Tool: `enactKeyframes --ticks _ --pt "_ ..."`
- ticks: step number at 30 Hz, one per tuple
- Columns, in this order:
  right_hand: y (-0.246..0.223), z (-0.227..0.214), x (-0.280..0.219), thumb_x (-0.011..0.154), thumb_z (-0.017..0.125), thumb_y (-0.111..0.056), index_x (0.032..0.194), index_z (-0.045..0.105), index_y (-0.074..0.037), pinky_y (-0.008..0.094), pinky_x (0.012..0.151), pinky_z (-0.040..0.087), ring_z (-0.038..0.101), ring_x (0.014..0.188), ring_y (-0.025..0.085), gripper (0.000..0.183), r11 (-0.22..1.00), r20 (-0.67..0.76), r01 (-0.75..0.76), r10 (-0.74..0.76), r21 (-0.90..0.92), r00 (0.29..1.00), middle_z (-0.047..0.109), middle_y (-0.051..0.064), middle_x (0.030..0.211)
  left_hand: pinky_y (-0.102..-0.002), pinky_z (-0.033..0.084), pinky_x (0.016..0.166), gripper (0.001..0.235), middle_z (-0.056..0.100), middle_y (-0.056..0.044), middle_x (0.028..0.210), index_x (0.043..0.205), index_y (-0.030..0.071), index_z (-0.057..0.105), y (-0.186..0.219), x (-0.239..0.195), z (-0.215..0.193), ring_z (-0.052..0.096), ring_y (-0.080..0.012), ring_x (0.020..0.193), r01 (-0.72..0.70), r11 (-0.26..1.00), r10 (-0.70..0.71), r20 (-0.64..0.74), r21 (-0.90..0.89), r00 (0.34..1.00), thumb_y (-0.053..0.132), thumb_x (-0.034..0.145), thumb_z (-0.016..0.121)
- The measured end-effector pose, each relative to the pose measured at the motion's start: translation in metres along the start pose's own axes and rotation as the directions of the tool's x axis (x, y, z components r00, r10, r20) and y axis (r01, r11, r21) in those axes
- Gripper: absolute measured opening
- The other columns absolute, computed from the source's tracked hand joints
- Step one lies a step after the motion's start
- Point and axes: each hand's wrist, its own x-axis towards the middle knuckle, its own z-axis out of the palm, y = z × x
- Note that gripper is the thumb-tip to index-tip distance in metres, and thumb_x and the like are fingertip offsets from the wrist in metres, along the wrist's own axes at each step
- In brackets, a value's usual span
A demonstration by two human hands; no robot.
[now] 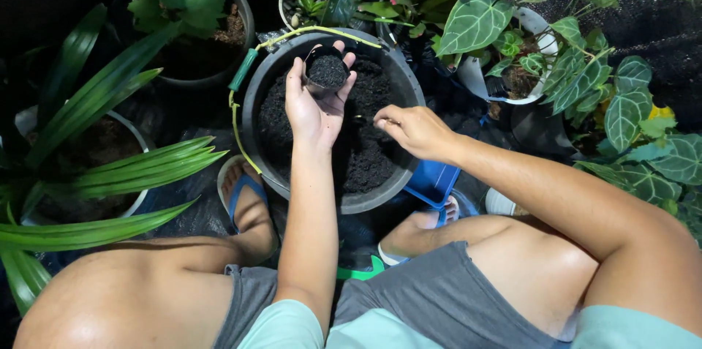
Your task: The person scoops dark soil from a bucket using a spoon and fills small black plastic pots. They press the soil down with their fingers to compact it and then place the filled pots into a blue tray.
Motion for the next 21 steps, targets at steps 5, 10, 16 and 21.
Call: enactKeyframes --ticks 5,10,16,21 --pt "0.011 -0.002 0.000 0.087 0.049 -0.022 0.097 0.060 -0.012 0.042 0.069 0.049 0.065 0.077 0.027 0.018 0.984 -0.007 -0.083 0.086 0.160 0.996 0.068 0.009 0.077 -0.048 0.054 0.078 0.032 0.059 -0.021 0.109 0.100 0.009 0.062 0.001 -0.001 0.001 0.060 -0.0376 0.098 -0.027 0.999 0.026 0.006 0.029 1.000 0.034 0.083 0.052" --pt "0.028 -0.017 -0.001 0.086 0.051 -0.018 0.092 0.062 -0.008 0.028 0.063 0.051 0.067 0.070 0.017 0.016 0.878 -0.072 -0.132 0.185 0.459 0.980 0.068 0.009 0.075 -0.047 0.054 0.080 0.031 0.061 -0.019 0.106 0.099 0.011 0.064 0.001 -0.002 0.003 0.061 -0.0348 0.098 -0.050 0.998 0.051 -0.017 0.044 0.999 0.034 0.083 0.052" --pt "0.023 -0.039 -0.010 0.084 0.053 -0.018 0.094 0.060 -0.001 0.022 0.058 0.050 0.066 0.069 0.017 0.020 0.696 -0.052 -0.229 0.357 0.681 0.933 0.066 0.014 0.076 -0.047 0.053 0.082 0.028 0.064 -0.020 0.099 0.094 0.011 0.066 -0.001 -0.004 0.007 0.060 -0.0357 0.098 -0.045 0.999 0.045 -0.055 0.012 0.997 0.032 0.081 0.054" --pt "0.030 -0.042 -0.020 0.085 0.054 -0.016 0.094 0.059 0.001 0.019 0.053 0.049 0.066 0.066 0.018 0.020 0.632 -0.120 -0.145 0.357 0.762 0.926 0.065 0.015 0.073 -0.047 0.053 0.081 0.024 0.064 -0.021 0.094 0.085 0.011 0.067 -0.006 -0.010 0.015 0.062 -0.0352 0.093 -0.048 0.999 0.049 -0.087 0.015 0.995 0.032 0.079 0.056"
